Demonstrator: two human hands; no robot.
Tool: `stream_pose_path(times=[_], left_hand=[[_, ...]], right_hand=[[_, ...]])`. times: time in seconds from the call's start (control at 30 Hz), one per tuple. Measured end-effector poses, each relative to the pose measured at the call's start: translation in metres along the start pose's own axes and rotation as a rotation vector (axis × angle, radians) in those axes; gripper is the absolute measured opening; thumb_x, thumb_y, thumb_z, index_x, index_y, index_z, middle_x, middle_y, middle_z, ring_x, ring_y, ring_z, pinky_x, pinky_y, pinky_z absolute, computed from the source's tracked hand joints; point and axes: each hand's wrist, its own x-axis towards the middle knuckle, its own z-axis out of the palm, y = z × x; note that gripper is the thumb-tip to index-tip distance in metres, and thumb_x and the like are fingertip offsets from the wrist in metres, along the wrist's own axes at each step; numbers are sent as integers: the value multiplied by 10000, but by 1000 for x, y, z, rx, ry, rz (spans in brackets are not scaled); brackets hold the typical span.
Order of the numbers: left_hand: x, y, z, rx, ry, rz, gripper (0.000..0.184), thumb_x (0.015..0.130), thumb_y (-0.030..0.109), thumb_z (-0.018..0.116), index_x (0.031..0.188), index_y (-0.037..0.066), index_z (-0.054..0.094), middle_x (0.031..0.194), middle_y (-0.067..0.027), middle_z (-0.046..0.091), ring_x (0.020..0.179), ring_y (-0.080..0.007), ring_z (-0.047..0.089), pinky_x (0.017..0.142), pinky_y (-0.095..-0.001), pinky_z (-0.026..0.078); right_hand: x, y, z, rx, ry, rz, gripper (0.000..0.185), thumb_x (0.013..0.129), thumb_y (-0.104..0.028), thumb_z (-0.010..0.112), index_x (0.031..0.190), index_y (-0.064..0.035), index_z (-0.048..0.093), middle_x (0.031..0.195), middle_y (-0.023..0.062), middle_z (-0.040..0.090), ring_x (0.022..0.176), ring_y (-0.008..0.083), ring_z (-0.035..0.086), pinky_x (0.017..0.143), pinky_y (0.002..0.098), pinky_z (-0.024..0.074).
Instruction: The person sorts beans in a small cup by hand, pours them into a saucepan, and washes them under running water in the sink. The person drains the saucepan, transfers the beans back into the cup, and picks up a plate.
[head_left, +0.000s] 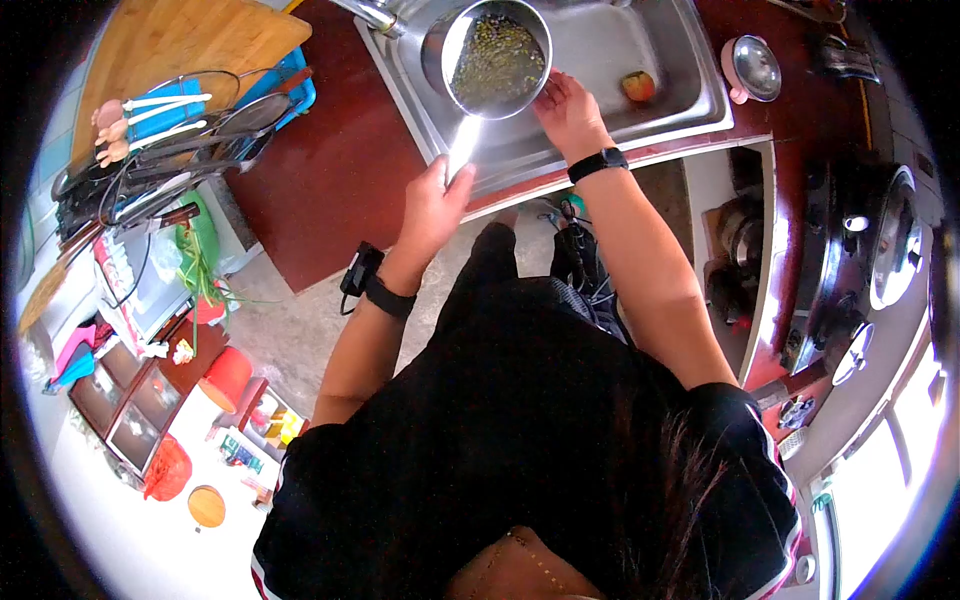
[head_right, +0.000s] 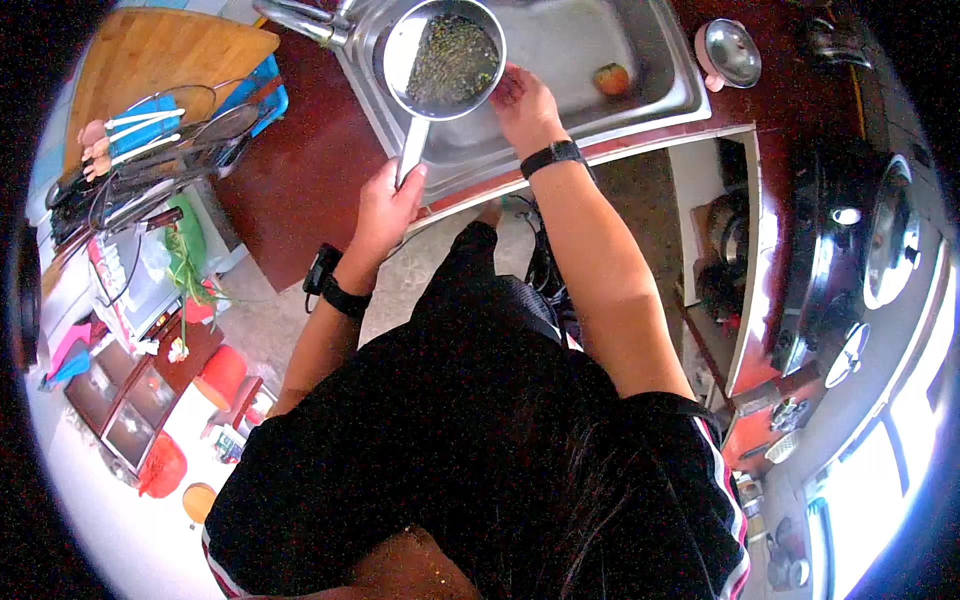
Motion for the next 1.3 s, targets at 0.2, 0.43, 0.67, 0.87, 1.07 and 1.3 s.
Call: stream_pose_path(times=[0.2,0.43,0.67,0.87,1.07,1.3], left_hand=[[-3,4,-1,83,40,71,318,961,291,649,1005,-24,632,753,-249,645,691,-376,679,619,-414,510],[-6,7,-4,102,44,109,304,962,276,645,1000,-25,626,750,-247,644,682,-388,671,604,-428,505],[-7,9,-5,144,63,132,306,960,281,645,955,-22,606,749,-248,643,688,-406,668,599,-445,501],[-7,9,-5,137,66,119,313,958,286,647,933,-22,599,752,-254,641,696,-423,660,600,-457,498],[-7,6,-6,138,67,121,316,959,292,645,933,-20,601,762,-259,646,712,-430,665,607,-466,499],[-8,7,-8,178,71,127,317,961,301,638,945,-13,602,765,-260,647,726,-445,660,615,-486,500]], right_hand=[[18,7,-4,53,31,10,258,1039,-195,437,1108,-12,606,1003,94,658,936,243,620,821,366,521],[11,5,8,69,67,13,232,1034,-182,450,1032,-28,622,944,79,658,886,240,627,791,374,528],[12,10,5,90,66,10,182,1017,-163,481,1019,-42,617,957,76,657,910,230,621,830,390,522],[12,11,4,74,67,24,165,1013,-148,489,1021,-35,609,973,74,650,905,227,610,834,390,518],[12,11,7,171,93,64,172,1027,-147,479,1030,-44,617,964,66,653,896,223,603,813,371,505],[13,11,5,126,55,53,191,1032,-156,464,1043,-47,620,993,70,659,915,234,601,817,392,499]])
